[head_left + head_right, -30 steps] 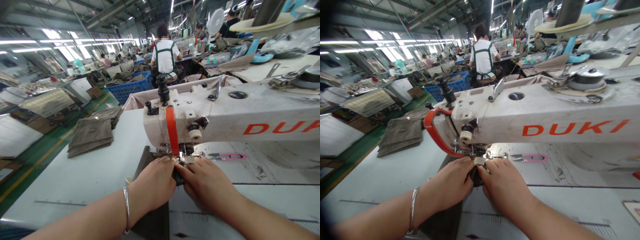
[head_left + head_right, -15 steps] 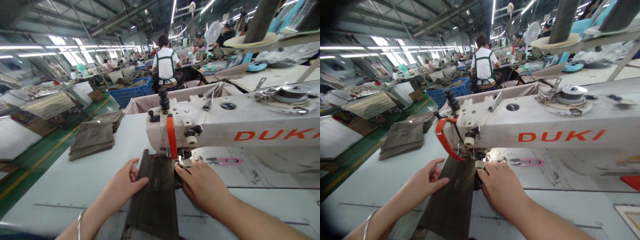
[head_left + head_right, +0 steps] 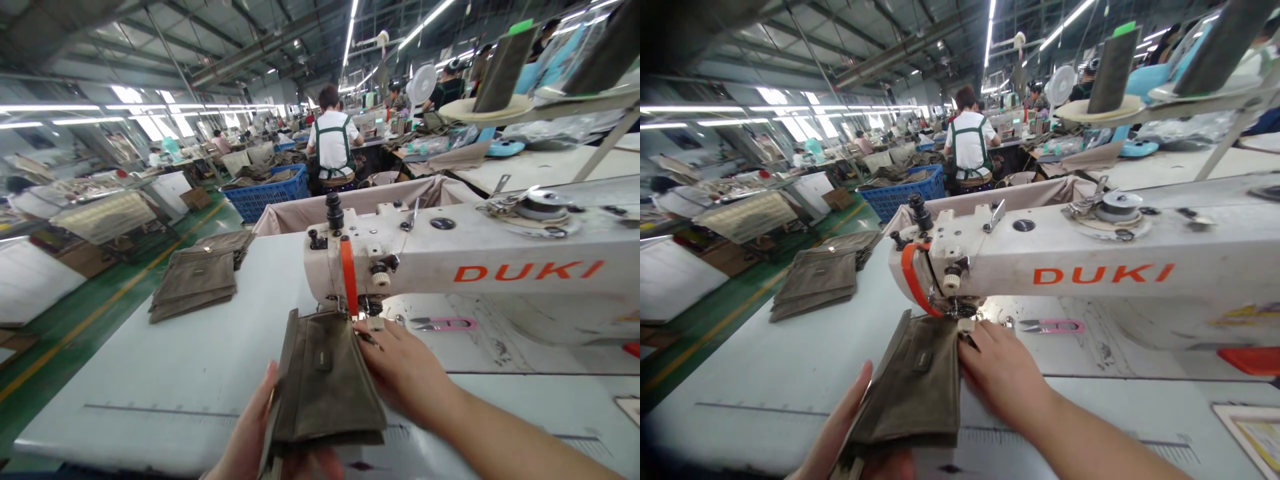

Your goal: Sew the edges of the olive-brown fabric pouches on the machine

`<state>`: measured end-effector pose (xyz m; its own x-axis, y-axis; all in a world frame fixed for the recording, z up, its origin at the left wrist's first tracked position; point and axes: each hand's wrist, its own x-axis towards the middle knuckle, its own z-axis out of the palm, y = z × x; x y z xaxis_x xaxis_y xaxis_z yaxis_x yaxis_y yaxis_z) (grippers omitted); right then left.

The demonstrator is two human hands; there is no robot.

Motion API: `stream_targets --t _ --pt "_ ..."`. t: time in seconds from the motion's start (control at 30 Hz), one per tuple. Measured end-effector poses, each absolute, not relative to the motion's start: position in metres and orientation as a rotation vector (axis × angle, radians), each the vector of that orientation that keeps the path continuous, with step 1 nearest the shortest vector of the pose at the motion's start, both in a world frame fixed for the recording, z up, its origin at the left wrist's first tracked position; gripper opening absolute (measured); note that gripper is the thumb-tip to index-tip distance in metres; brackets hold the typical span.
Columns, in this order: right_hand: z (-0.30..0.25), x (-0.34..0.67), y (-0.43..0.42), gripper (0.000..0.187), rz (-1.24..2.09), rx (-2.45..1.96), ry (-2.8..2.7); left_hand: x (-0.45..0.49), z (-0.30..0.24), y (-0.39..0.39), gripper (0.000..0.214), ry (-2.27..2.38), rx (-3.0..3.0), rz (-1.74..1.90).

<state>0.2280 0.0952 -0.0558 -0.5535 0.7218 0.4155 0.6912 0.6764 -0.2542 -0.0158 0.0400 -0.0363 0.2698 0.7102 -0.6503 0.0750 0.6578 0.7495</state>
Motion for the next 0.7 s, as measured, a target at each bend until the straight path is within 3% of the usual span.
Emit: stream_targets --t 0.17,0.27,0.43,0.7 --pt "-0.053 0.233 0.08 0.008 0.143 -0.975 -2.527 -0.064 -0.016 0.026 0.063 1.651 1.337 0.054" --pt "-0.051 0.232 0.059 0.003 0.225 -0.899 -2.575 -0.066 0.008 0.031 0.037 1.887 2.052 0.181" --pt "-0.065 0.223 0.018 0.021 0.169 -0.806 -2.426 -0.003 0.001 0.022 0.033 1.018 2.911 0.486" --pt "-0.071 0.229 -0.01 0.024 0.209 -0.89 -2.207 0.007 -0.047 0.013 0.026 0.875 2.702 0.566"
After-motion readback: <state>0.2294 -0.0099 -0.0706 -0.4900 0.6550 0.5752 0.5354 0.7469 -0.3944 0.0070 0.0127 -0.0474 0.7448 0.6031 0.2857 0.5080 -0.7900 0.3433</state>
